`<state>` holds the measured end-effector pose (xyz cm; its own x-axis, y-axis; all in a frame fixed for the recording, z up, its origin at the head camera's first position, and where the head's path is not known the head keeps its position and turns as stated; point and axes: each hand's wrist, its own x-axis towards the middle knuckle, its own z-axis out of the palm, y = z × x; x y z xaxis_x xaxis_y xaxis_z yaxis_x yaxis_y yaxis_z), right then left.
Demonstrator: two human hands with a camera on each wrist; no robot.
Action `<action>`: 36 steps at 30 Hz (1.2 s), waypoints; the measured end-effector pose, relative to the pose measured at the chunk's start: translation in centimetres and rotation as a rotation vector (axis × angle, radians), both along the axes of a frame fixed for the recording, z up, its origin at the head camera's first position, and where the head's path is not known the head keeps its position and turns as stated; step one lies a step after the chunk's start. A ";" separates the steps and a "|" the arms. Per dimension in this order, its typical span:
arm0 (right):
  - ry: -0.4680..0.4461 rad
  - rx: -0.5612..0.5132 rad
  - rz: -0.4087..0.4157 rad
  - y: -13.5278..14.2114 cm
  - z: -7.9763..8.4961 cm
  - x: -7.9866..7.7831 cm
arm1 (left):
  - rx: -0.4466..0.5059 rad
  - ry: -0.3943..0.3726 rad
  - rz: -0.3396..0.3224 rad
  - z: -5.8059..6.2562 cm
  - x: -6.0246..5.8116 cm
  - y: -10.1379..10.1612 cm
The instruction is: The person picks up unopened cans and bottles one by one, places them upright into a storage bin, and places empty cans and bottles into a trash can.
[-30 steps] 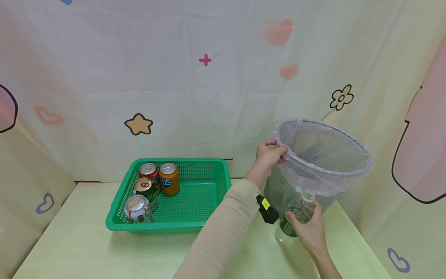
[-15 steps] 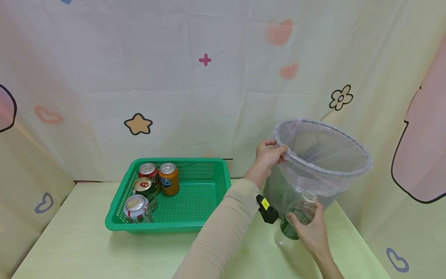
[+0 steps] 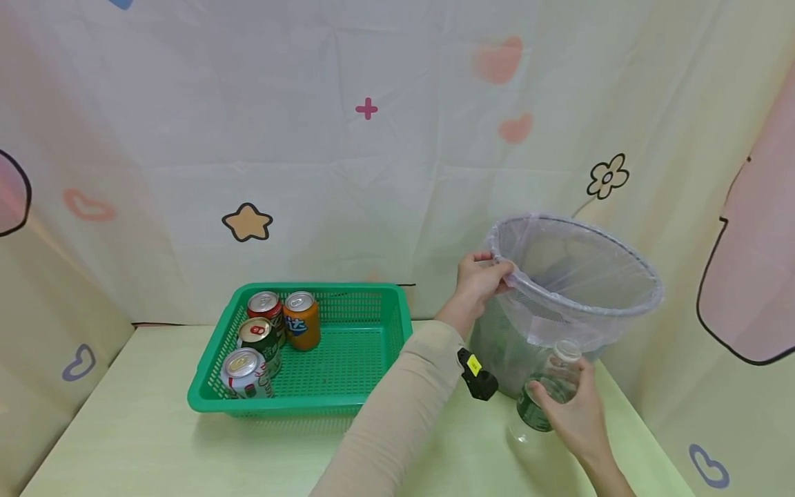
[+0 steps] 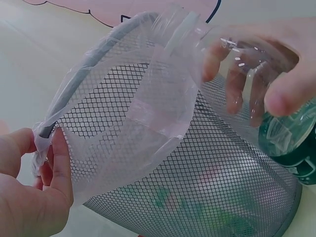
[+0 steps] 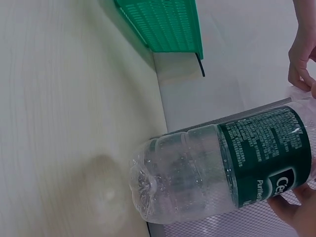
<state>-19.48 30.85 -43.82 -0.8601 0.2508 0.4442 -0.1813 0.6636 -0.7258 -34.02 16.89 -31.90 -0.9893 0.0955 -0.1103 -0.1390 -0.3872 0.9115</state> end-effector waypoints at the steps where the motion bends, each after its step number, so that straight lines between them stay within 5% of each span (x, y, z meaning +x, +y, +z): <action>1: 0.002 0.013 0.003 0.2 0.1 0.1 | 0.003 -0.001 0.000 0.0 0.0 0.0; 16: -0.027 0.109 -0.004 2.1 1.9 0.8 | -0.005 -0.003 -0.001 0.1 0.0 -0.1; 36: 0.130 0.133 0.049 4.5 4.7 0.8 | -0.009 0.004 -0.004 0.1 0.1 -0.1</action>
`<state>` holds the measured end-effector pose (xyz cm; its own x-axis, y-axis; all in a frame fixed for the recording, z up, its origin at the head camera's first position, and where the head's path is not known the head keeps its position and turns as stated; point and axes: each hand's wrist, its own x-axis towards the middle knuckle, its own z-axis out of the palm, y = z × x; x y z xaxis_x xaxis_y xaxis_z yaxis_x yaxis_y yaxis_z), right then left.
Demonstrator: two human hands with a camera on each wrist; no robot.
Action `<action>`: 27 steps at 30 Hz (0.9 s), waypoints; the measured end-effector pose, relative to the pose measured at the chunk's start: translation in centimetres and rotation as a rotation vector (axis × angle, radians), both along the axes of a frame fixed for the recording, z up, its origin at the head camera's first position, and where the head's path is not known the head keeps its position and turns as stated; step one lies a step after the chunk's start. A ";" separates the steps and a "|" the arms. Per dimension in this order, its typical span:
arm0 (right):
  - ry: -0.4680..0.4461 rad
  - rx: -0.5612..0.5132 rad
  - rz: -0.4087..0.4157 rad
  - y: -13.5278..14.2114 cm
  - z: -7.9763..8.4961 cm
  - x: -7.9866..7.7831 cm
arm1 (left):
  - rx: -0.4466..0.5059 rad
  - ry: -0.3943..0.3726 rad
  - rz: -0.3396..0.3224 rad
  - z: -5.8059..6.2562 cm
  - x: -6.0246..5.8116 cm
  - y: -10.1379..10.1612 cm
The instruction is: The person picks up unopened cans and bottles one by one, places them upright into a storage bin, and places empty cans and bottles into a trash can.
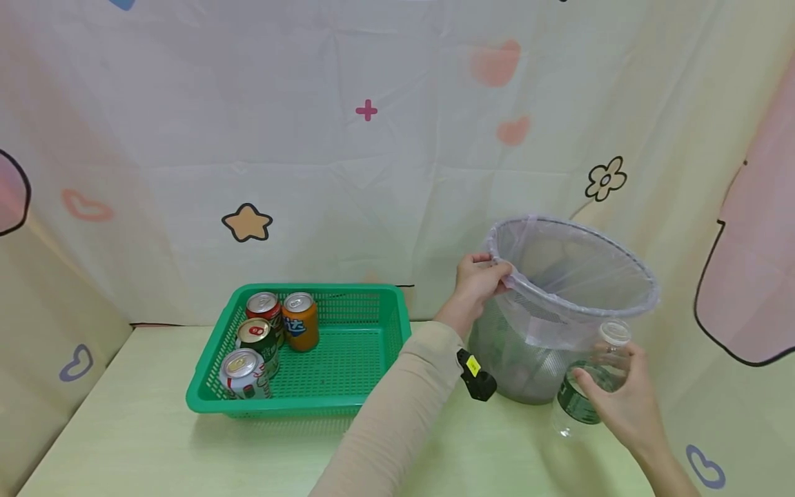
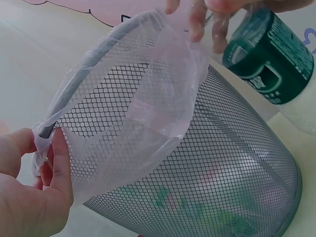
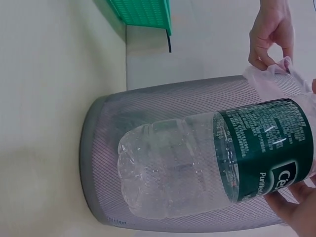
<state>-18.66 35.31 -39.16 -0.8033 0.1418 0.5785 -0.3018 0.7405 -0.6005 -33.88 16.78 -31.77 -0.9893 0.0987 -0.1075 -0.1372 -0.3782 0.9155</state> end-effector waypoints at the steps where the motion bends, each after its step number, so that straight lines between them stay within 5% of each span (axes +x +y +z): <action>1: 0.001 -0.001 0.003 0.1 0.2 0.0 | 0.000 0.000 -0.001 0.0 0.0 0.0; 9: 0.017 0.013 -0.001 1.3 2.2 0.1 | -0.007 0.001 0.008 0.0 0.0 0.0; 18: -0.081 0.018 -0.045 2.0 3.7 0.3 | 0.014 0.002 0.011 -0.2 -0.2 0.2; 27: -0.033 0.016 -0.028 2.1 5.4 -0.1 | 0.005 -0.004 0.017 -0.1 -0.1 0.1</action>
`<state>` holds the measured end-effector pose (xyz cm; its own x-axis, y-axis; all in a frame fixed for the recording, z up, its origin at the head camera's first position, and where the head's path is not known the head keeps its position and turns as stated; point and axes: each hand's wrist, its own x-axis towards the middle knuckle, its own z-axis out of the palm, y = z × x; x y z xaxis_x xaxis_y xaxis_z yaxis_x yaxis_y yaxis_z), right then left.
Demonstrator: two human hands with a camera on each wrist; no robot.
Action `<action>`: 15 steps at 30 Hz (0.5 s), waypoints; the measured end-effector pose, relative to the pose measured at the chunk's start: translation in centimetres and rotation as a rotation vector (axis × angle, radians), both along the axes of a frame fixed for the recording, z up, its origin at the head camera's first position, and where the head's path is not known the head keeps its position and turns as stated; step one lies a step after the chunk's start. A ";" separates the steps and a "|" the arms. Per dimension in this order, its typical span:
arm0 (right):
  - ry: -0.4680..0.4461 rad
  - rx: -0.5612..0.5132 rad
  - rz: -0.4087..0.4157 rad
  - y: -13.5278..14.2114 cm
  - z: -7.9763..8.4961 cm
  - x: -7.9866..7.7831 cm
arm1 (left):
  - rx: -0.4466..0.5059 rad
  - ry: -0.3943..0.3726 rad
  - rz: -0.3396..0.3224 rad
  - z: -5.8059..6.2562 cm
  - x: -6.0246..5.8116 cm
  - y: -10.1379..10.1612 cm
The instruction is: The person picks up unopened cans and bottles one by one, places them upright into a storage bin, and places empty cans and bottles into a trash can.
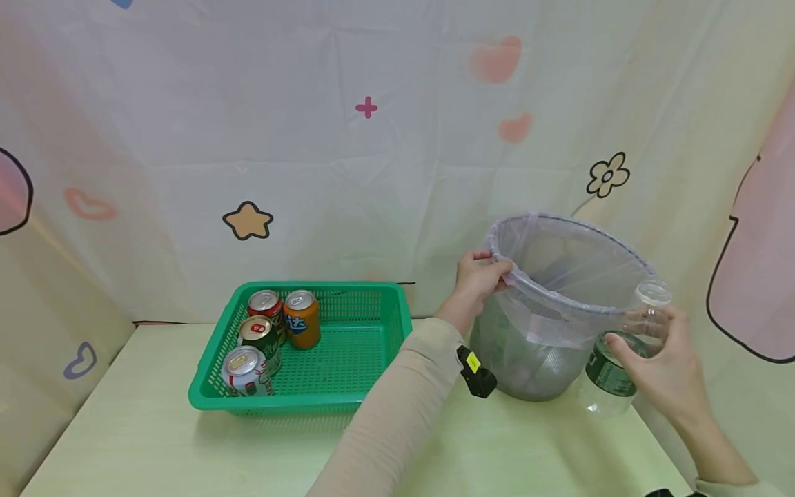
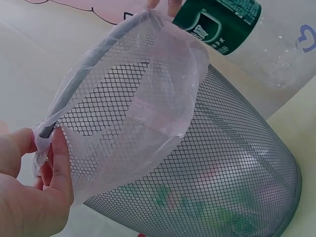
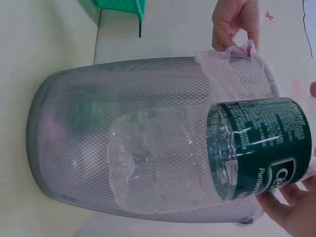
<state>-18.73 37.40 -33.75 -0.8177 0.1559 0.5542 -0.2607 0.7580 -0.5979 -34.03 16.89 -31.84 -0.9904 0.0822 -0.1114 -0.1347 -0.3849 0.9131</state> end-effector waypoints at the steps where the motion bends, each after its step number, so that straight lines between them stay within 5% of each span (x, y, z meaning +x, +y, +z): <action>1: 0.000 0.003 0.000 0.1 0.2 -0.1 | -0.002 -0.001 0.000 0.0 0.0 0.0; 15: 0.036 0.062 0.053 0.3 2.7 -0.2 | -0.024 -0.006 -0.010 0.1 0.2 -0.1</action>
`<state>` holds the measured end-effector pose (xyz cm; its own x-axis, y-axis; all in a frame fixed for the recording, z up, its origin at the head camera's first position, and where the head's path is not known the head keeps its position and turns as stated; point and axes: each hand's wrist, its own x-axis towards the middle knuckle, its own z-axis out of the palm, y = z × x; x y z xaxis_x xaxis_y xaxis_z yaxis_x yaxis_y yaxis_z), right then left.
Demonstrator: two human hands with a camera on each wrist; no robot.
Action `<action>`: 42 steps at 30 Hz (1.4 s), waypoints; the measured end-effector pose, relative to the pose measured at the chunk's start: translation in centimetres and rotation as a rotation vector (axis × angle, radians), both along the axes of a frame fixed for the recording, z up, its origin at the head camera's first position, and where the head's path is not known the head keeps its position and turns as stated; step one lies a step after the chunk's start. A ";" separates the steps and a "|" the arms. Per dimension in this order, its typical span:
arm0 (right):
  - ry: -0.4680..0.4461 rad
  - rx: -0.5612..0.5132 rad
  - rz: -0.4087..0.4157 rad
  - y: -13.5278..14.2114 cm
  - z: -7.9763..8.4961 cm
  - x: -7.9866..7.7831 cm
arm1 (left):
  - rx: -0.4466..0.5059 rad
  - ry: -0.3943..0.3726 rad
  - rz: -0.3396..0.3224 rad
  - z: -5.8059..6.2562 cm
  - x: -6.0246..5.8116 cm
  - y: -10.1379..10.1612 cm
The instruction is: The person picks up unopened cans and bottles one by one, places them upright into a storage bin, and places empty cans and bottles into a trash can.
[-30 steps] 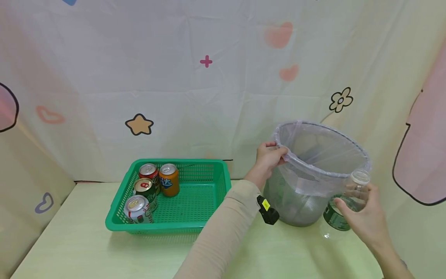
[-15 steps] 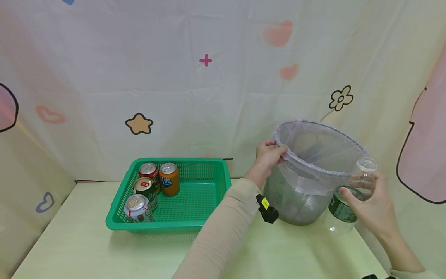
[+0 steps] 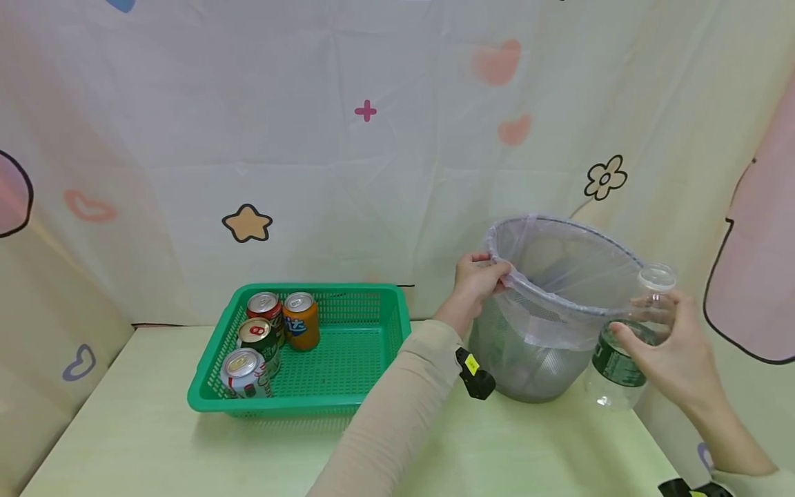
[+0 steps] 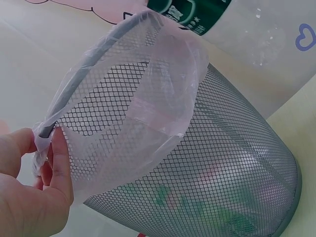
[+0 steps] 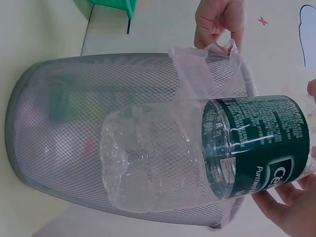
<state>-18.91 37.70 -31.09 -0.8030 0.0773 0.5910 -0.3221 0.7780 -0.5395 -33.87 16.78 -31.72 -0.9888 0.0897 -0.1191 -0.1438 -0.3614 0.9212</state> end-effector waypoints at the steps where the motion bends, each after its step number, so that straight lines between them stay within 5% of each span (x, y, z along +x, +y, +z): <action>1: 0.002 0.003 0.000 0.0 0.2 0.0 | -0.002 -0.001 -0.003 0.0 0.0 0.0; 42: -0.055 0.096 -0.054 0.9 8.3 -1.7 | 0.001 0.001 0.010 0.0 -0.1 0.1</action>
